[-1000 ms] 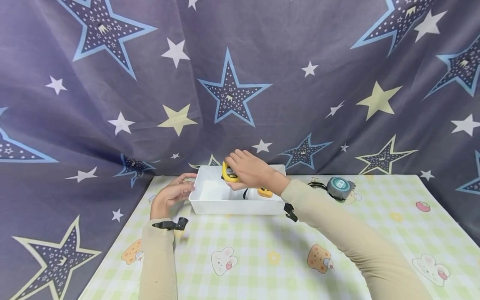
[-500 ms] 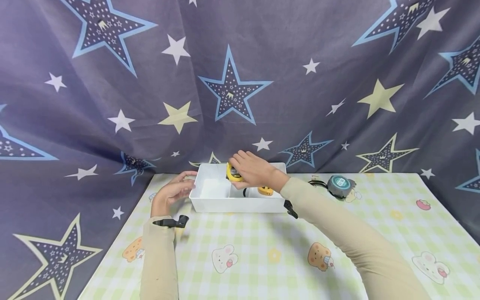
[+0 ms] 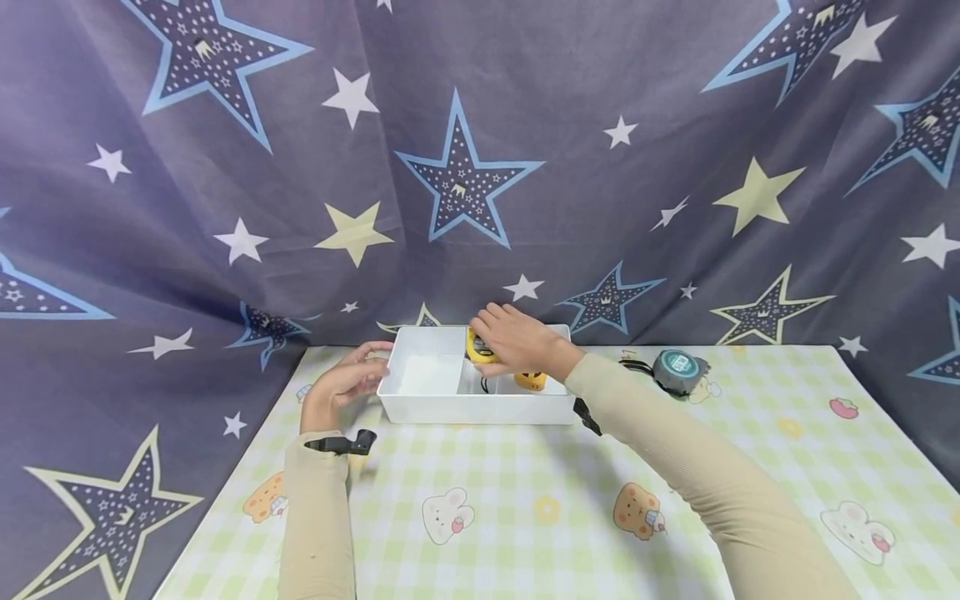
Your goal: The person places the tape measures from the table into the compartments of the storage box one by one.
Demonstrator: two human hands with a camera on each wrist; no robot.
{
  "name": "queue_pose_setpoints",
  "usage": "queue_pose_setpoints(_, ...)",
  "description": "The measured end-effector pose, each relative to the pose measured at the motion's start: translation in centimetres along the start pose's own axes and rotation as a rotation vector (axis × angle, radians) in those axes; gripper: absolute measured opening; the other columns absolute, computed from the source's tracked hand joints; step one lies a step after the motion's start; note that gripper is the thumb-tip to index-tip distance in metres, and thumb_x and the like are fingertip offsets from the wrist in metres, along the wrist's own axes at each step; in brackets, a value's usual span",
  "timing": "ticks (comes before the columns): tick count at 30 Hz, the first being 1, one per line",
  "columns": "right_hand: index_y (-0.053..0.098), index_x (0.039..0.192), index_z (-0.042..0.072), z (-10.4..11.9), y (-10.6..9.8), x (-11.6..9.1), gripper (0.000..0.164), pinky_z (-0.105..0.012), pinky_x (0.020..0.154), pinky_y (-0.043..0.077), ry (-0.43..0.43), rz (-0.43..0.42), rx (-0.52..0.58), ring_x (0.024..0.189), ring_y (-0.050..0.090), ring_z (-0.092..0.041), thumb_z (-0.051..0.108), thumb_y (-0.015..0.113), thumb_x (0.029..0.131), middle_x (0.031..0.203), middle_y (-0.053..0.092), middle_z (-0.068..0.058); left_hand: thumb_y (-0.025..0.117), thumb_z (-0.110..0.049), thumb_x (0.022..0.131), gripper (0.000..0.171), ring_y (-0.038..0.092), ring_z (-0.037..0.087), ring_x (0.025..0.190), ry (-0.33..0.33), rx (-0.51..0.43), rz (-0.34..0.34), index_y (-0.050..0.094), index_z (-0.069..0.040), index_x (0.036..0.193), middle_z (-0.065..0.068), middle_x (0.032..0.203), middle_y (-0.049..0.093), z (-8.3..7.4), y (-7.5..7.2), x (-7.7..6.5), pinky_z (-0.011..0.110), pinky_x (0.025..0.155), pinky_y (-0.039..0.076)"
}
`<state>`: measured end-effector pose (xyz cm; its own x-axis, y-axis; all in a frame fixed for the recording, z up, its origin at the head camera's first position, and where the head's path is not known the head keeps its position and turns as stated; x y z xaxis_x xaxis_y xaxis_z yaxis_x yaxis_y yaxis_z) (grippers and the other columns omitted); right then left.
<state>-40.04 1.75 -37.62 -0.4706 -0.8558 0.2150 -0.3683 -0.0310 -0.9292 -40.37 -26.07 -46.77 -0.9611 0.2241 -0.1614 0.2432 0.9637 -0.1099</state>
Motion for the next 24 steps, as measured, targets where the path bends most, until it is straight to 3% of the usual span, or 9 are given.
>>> queue_pose_setpoints(4,0.05,0.13,0.003,-0.1,0.3,-0.2,0.064,-0.043,0.088,0.045,0.007,0.014,0.013,0.099,0.045,-0.026,0.058,0.05,0.098,0.113,0.054,-0.011,0.054,0.004,0.092,0.063,0.058,0.007,0.079,0.003,-0.012,0.009,0.034,-0.006,0.151,-0.009,0.091,0.066,0.0,0.1,0.0,0.025,0.077,0.049)
queue_pose_setpoints(11,0.049,0.131,0.002,0.4,0.9,0.1,0.063,-0.044,0.093,0.045,0.021,0.038,0.044,0.103,0.046,-0.027,0.054,0.058,0.096,0.116,0.055,-0.012,0.053,0.007,0.091,0.065,0.058,0.009,0.076,-0.005,-0.04,0.03,0.031,0.001,0.151,-0.005,0.09,0.066,-1.8,0.7,-1.5,0.027,0.076,0.049)
queue_pose_setpoints(18,0.048,0.134,0.003,1.0,1.2,0.5,0.065,-0.045,0.098,0.045,0.026,0.054,0.089,0.106,0.046,-0.027,0.054,0.06,0.096,0.118,0.055,-0.012,0.054,0.004,0.091,0.066,0.059,0.01,0.088,0.0,0.006,0.008,0.032,-0.005,0.153,-0.008,0.096,0.068,-0.3,0.0,-0.4,0.027,0.083,0.049)
queue_pose_setpoints(24,0.048,0.134,0.003,1.2,1.5,0.8,0.065,-0.045,0.097,0.045,0.023,0.038,0.09,0.105,0.046,-0.027,0.053,0.061,0.095,0.117,0.055,-0.011,0.054,0.003,0.092,0.064,0.059,0.007,0.08,-0.002,-0.004,0.003,0.035,-0.008,0.152,-0.01,0.091,0.066,0.1,0.0,0.0,0.025,0.079,0.049)
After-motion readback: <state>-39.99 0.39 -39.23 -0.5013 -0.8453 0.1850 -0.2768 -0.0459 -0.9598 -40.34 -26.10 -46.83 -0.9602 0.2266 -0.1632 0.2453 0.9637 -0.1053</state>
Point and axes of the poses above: each hand's wrist, its own x-axis towards the middle knuckle, its own y-axis out of the palm, z = x × y, the point moved 6 cm from there along x, towards the middle knuckle
